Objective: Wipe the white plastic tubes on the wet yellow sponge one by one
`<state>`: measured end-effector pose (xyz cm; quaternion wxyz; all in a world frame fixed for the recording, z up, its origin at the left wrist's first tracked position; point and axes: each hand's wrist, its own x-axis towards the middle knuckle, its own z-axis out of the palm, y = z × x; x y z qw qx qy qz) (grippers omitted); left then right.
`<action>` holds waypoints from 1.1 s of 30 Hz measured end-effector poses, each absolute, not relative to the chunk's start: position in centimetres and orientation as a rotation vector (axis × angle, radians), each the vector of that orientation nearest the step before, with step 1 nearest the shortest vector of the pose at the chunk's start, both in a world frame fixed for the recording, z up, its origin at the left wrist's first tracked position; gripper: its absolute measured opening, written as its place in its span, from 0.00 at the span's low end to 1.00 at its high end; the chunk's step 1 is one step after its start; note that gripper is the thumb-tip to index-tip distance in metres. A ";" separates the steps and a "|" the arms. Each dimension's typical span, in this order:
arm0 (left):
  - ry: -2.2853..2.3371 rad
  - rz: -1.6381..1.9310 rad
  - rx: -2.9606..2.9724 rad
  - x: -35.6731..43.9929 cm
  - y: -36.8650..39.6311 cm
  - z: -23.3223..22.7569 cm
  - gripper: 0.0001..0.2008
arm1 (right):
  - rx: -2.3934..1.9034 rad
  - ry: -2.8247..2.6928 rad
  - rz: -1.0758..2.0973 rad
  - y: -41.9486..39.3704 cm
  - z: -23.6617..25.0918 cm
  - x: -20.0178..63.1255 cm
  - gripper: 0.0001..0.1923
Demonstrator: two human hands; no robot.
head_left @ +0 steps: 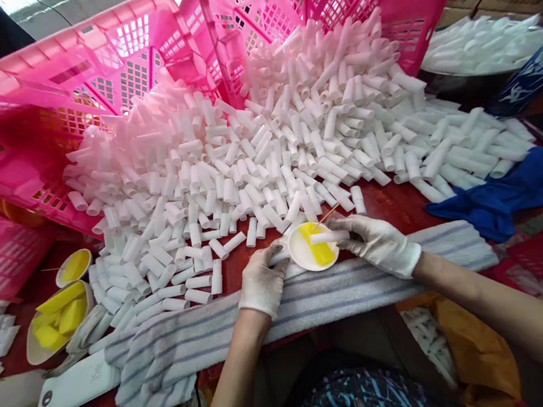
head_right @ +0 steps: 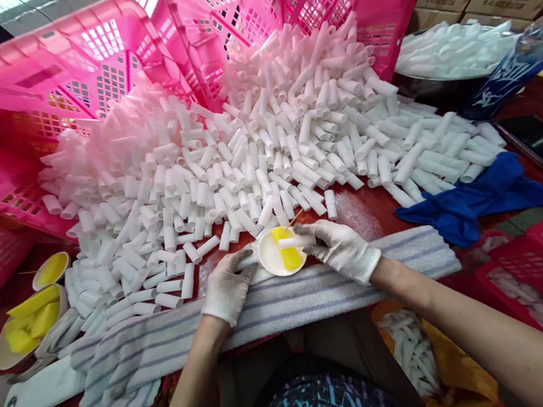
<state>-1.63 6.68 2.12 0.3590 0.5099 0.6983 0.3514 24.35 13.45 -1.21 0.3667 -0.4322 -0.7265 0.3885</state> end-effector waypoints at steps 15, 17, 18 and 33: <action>1.795 0.970 1.020 -0.4 6.3 4.5 0.11 | -1.040 -1.823 0.991 12.0 -1.2 24.1 0.11; 1.801 0.965 1.016 -0.1 6.2 5.4 0.11 | -0.960 -1.837 0.957 12.0 -1.2 24.2 0.09; 1.805 0.965 1.014 0.0 6.1 5.8 0.11 | -0.949 -1.847 0.966 12.0 -1.1 24.2 0.10; 1.730 0.966 0.992 0.9 5.4 6.4 0.12 | -0.926 -1.848 1.056 11.1 -0.5 24.5 0.06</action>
